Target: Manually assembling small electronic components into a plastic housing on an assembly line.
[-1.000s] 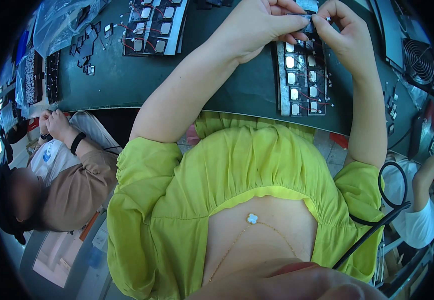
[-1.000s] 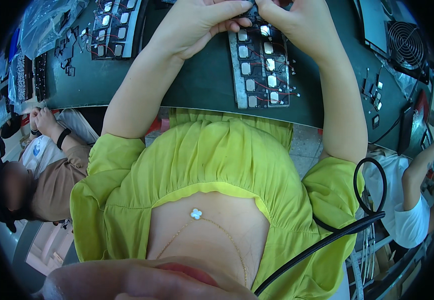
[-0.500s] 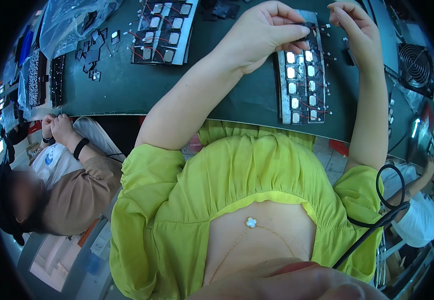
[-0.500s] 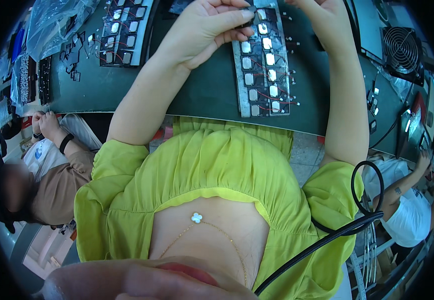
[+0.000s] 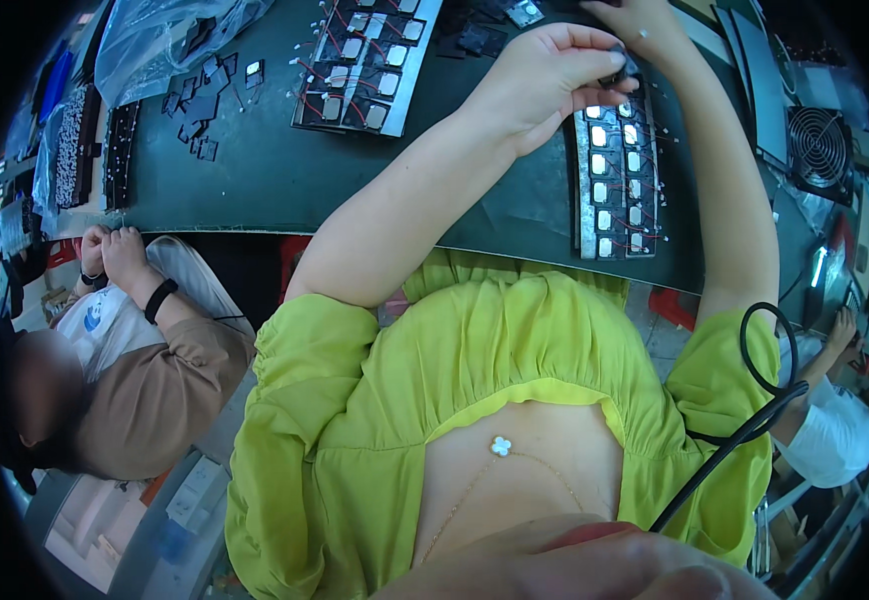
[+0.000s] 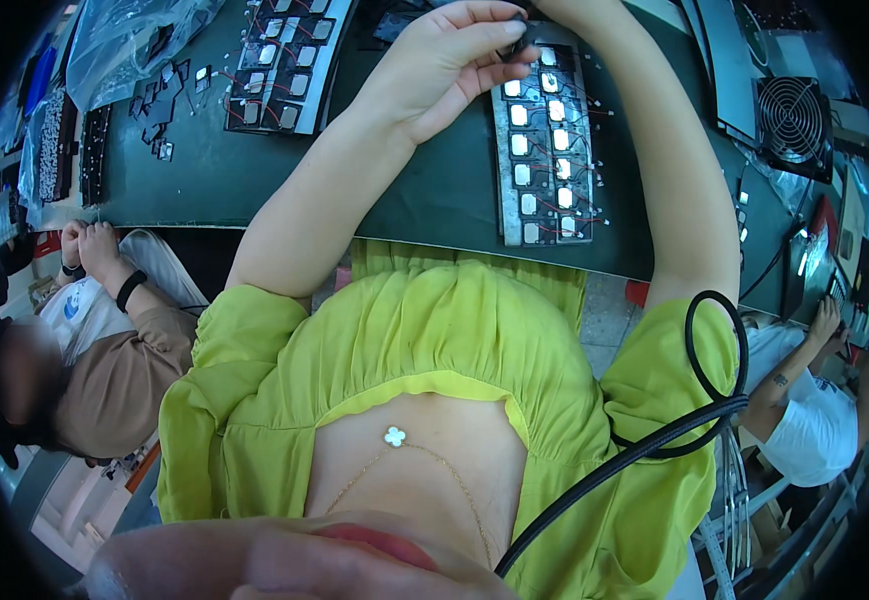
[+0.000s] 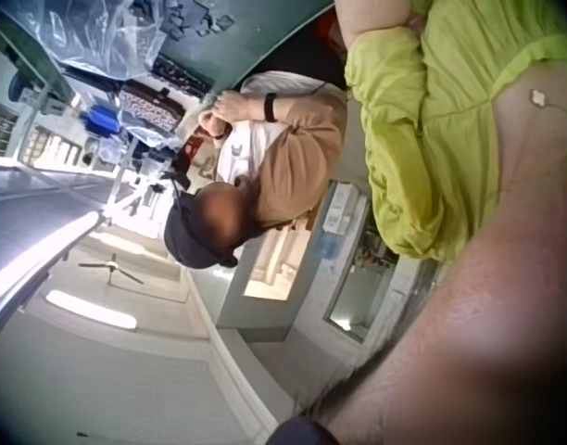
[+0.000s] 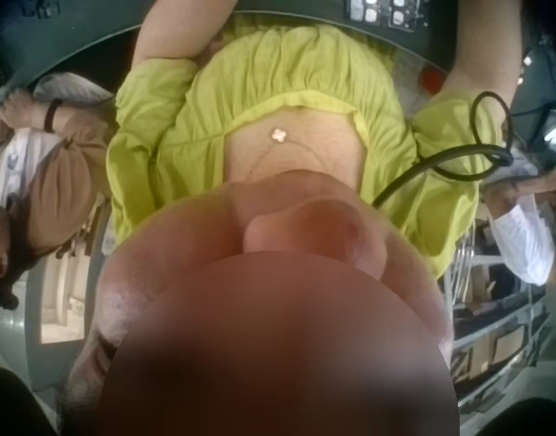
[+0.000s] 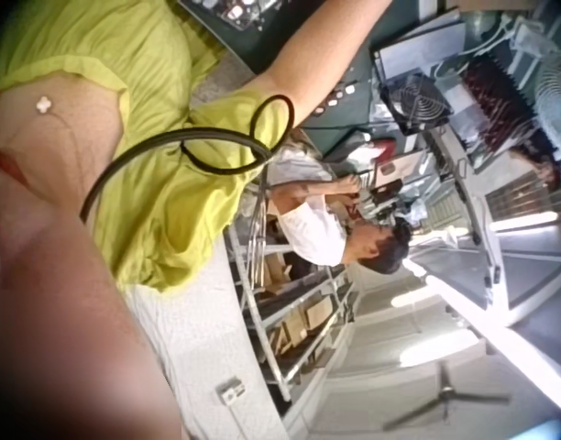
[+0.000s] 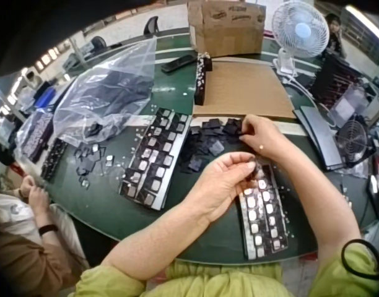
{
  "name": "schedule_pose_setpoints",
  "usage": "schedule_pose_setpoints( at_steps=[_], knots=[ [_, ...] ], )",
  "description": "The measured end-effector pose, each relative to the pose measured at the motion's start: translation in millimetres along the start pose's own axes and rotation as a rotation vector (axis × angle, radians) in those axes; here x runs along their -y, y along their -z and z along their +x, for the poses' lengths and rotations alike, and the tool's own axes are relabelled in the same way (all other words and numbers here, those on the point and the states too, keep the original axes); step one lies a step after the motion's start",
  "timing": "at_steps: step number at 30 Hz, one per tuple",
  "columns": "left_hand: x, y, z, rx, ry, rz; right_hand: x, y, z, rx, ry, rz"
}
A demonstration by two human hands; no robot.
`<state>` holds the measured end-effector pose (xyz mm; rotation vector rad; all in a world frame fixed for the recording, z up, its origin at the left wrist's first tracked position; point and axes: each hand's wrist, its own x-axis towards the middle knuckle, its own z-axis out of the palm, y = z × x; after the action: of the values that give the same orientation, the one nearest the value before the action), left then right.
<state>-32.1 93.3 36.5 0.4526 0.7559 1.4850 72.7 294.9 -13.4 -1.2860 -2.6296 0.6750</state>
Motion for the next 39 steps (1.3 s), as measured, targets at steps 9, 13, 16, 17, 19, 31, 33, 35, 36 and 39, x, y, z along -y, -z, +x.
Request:
schedule_pose_setpoints(
  at_steps=[9,13,16,17,19,31,33,35,36,39],
  knots=[
    [-10,-5,-1,-0.189,-0.021,-0.212,65,16,-103,-0.585,0.549,0.051],
    [-9,-2,-1,-0.166,0.005,-0.158,73,16,-122,-0.592,0.647,-0.012],
    [-8,0,-2,-0.168,0.012,-0.116,93,37,-132,-0.57,0.577,0.116],
    [-8,0,-2,-0.157,0.013,-0.109,98,41,-135,-0.513,0.563,0.098],
    [-8,0,-3,-0.137,0.024,-0.093,104,44,-143,-0.395,0.53,0.064],
    [-6,2,-10,-0.035,0.089,-0.025,60,27,-144,-0.201,0.545,0.366],
    [-6,3,-10,-0.042,0.082,-0.019,63,29,-141,-0.202,0.553,0.363],
    [-6,3,-11,-0.047,0.072,-0.015,66,31,-142,-0.203,0.563,0.357],
    [-7,1,-12,-0.046,0.072,-0.015,68,32,-144,-0.203,0.563,0.356],
    [-13,-7,-17,-0.129,0.051,0.116,76,37,-152,-0.347,0.527,0.539]
  ],
)
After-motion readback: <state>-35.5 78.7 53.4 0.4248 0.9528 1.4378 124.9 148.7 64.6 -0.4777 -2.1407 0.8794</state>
